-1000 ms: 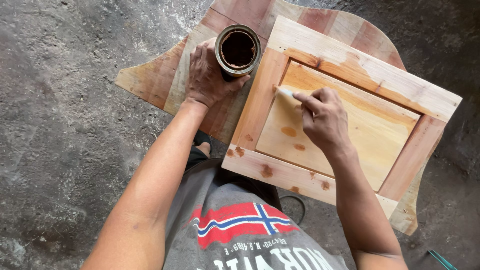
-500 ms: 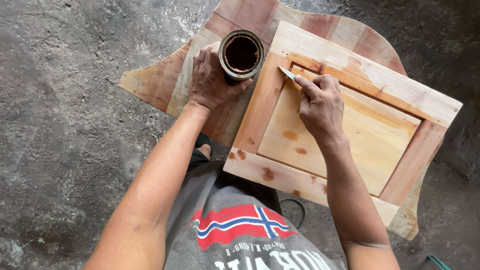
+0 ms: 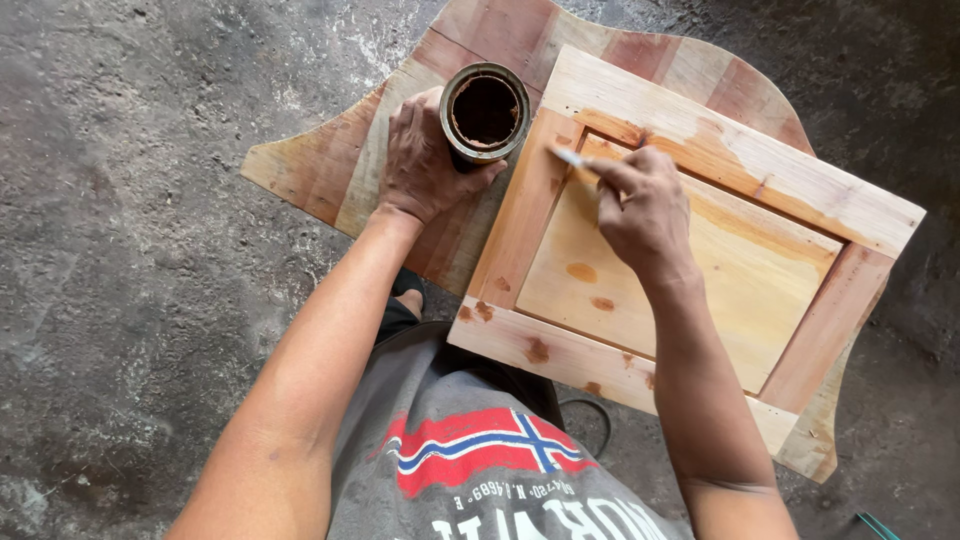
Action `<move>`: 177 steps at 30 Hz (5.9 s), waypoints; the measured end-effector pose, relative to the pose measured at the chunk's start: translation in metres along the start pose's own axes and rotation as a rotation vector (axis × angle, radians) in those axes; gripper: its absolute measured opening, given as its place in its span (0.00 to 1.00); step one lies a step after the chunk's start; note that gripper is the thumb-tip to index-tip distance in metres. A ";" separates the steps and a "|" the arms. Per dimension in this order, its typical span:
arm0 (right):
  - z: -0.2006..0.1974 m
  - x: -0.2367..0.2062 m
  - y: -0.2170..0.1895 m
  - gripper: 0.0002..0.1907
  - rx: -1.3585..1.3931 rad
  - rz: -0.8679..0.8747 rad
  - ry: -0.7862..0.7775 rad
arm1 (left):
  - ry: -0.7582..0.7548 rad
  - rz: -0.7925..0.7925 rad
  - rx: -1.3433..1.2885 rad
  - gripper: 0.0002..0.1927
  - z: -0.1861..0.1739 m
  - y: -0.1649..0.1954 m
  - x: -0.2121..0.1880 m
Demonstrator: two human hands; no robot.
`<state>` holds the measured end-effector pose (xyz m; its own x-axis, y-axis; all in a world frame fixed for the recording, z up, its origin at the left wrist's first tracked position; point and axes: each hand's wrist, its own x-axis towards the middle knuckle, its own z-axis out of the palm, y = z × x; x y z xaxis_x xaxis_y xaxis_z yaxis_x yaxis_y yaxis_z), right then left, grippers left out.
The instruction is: The person holds a can of wood stain in one hand and uses a small brush to apply stain onto a wooden cabinet door panel resting on a work surface, brushing along the frame and panel edges and reloading the brush from the can as they cover the surface.
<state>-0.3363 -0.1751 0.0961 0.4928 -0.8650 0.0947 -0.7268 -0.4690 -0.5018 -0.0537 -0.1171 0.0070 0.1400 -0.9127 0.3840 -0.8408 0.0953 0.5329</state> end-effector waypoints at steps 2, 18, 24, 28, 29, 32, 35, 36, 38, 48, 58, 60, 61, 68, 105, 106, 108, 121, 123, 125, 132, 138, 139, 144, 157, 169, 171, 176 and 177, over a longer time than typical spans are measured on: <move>0.002 0.000 -0.002 0.14 0.001 0.018 0.042 | 0.008 0.008 0.008 0.51 0.001 0.000 0.000; -0.002 0.016 0.021 0.21 -0.161 -0.146 0.142 | 0.005 0.025 -0.002 0.51 0.005 -0.004 -0.001; -0.009 0.017 0.026 0.20 -0.158 -0.208 0.160 | 0.039 0.040 0.003 0.52 0.003 -0.001 0.001; -0.005 0.019 0.019 0.21 -0.166 -0.194 0.105 | 0.020 0.039 0.010 0.52 0.002 -0.002 0.001; -0.008 0.019 0.016 0.21 -0.151 -0.168 0.087 | 0.018 0.044 0.013 0.52 0.003 -0.002 0.000; -0.029 0.023 0.004 0.15 -0.092 -0.156 -0.007 | 0.023 0.049 0.022 0.51 0.003 -0.004 0.002; -0.063 0.030 -0.018 0.10 -0.085 -0.205 -0.023 | 0.025 0.052 0.026 0.52 0.004 -0.006 0.004; -0.072 0.032 -0.028 0.09 -0.090 -0.227 -0.017 | 0.023 0.048 0.027 0.53 0.004 -0.007 0.004; -0.084 0.039 -0.049 0.07 -0.206 -0.362 -0.002 | 0.022 0.032 0.033 0.52 0.004 -0.007 0.005; -0.024 0.103 -0.115 0.04 -0.778 -0.882 0.071 | 0.060 0.056 -0.005 0.53 0.005 -0.008 0.009; -0.001 0.119 -0.107 0.06 -0.753 -0.971 -0.081 | 0.045 0.023 0.004 0.54 0.007 -0.008 0.009; -0.010 0.121 -0.103 0.08 -0.713 -0.959 -0.116 | 0.041 0.021 0.035 0.54 0.009 -0.008 0.010; -0.013 0.121 -0.102 0.08 -0.743 -0.948 -0.078 | 0.033 0.029 0.041 0.54 0.009 -0.009 0.010; -0.003 0.121 -0.120 0.06 -0.904 -1.003 0.034 | -0.035 -0.033 0.030 0.55 0.006 -0.010 0.007; -0.012 0.010 0.020 0.16 -0.201 -0.104 0.187 | -0.012 0.016 0.072 0.53 0.009 -0.005 0.004; -0.013 0.009 0.020 0.16 -0.234 -0.108 0.209 | -0.014 0.007 0.067 0.53 0.010 -0.005 0.004; -0.013 0.009 0.019 0.15 -0.209 -0.107 0.196 | -0.024 -0.011 0.051 0.53 0.010 -0.005 0.003; -0.011 0.019 0.019 0.12 -0.142 -0.023 0.081 | -0.009 0.000 0.076 0.53 0.012 -0.005 0.000; -0.010 0.021 0.017 0.13 -0.127 -0.045 0.075 | 0.000 0.004 0.078 0.52 0.011 -0.006 0.000; -0.010 0.022 0.016 0.13 -0.100 -0.037 0.066 | -0.003 0.013 0.072 0.52 0.012 -0.006 0.001; -0.009 0.024 0.017 0.12 -0.075 -0.032 0.068 | -0.001 0.009 0.073 0.53 0.011 -0.006 0.001; -0.003 0.029 0.021 0.14 -0.123 -0.097 0.102 | -0.010 0.004 0.061 0.53 0.011 -0.005 0.001; -0.003 0.029 0.022 0.14 -0.148 -0.127 0.107 | -0.014 -0.001 0.052 0.53 0.011 -0.005 0.001; -0.010 0.025 0.026 0.16 -0.238 -0.204 0.205 | 0.001 0.016 0.065 0.54 0.011 -0.004 0.002; -0.007 0.024 0.015 0.14 -0.149 -0.076 0.018 | -0.018 -0.005 0.065 0.54 0.011 -0.006 -0.001; -0.001 0.025 0.006 0.13 -0.127 -0.085 0.095 | -0.016 0.005 0.078 0.53 0.012 -0.006 -0.001; 0.000 0.025 0.005 0.15 -0.112 -0.104 0.097 | -0.023 -0.002 0.061 0.53 0.011 -0.006 -0.001; 0.000 0.024 0.005 0.12 -0.065 -0.024 0.043 | -0.005 0.014 0.067 0.53 0.012 -0.005 -0.001; -0.001 0.025 0.005 0.13 -0.085 -0.042 0.070 | 0.014 0.035 0.072 0.53 0.012 -0.006 -0.001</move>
<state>-0.3278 -0.1993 0.0970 0.4912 -0.8532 0.1754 -0.7458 -0.5160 -0.4214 -0.0554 -0.1219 -0.0053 0.1169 -0.9035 0.4123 -0.8807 0.0976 0.4635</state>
